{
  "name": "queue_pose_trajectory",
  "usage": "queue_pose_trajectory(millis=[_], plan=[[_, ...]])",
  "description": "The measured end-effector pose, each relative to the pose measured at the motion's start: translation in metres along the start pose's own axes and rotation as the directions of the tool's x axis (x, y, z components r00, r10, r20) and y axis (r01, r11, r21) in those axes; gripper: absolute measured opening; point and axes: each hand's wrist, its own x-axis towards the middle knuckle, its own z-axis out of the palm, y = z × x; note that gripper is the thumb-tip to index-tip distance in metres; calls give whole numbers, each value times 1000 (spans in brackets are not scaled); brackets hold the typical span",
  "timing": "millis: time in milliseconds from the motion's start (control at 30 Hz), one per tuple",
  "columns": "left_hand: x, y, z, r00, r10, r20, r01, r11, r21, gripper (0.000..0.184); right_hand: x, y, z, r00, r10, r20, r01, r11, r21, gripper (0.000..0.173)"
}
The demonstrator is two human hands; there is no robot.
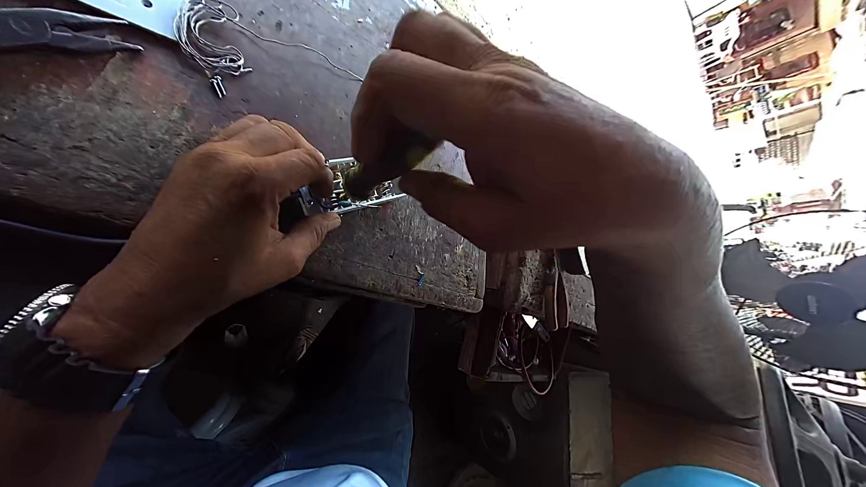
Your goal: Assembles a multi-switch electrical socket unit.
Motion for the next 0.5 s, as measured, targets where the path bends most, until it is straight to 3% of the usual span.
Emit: queue_pose_trajectory(millis=[67,167,233,300,333,433,500], plan=[[-1,0,0,1000,-2,1,2,1000,1,26,0,-2,1,999,26,20,-26,1000,4,48],[-1,0,0,1000,8,0,-8,1000,-4,25,1,-9,5,984,151,-98,-170,959,-228,42],[-2,0,0,1000,8,4,-8,1000,2,25,0,-2,2,997,53,-62,-60,992,-111,21],[-2,0,0,1000,4,6,-4,1000,-5,24,-1,3,2,1000,-14,-6,15,997,71,40],[-2,0,0,1000,5,2,-5,1000,-8,23,-2,3,3,1000,17,4,-17,997,72,45],[-2,-1,0,1000,12,-5,-12,1000,0,24,-2,-7,5,985,168,-44,-171,980,-100,48],[-2,0,0,1000,9,3,-9,1000,8,25,-2,-6,3,993,118,-19,-120,987,-104,32]])
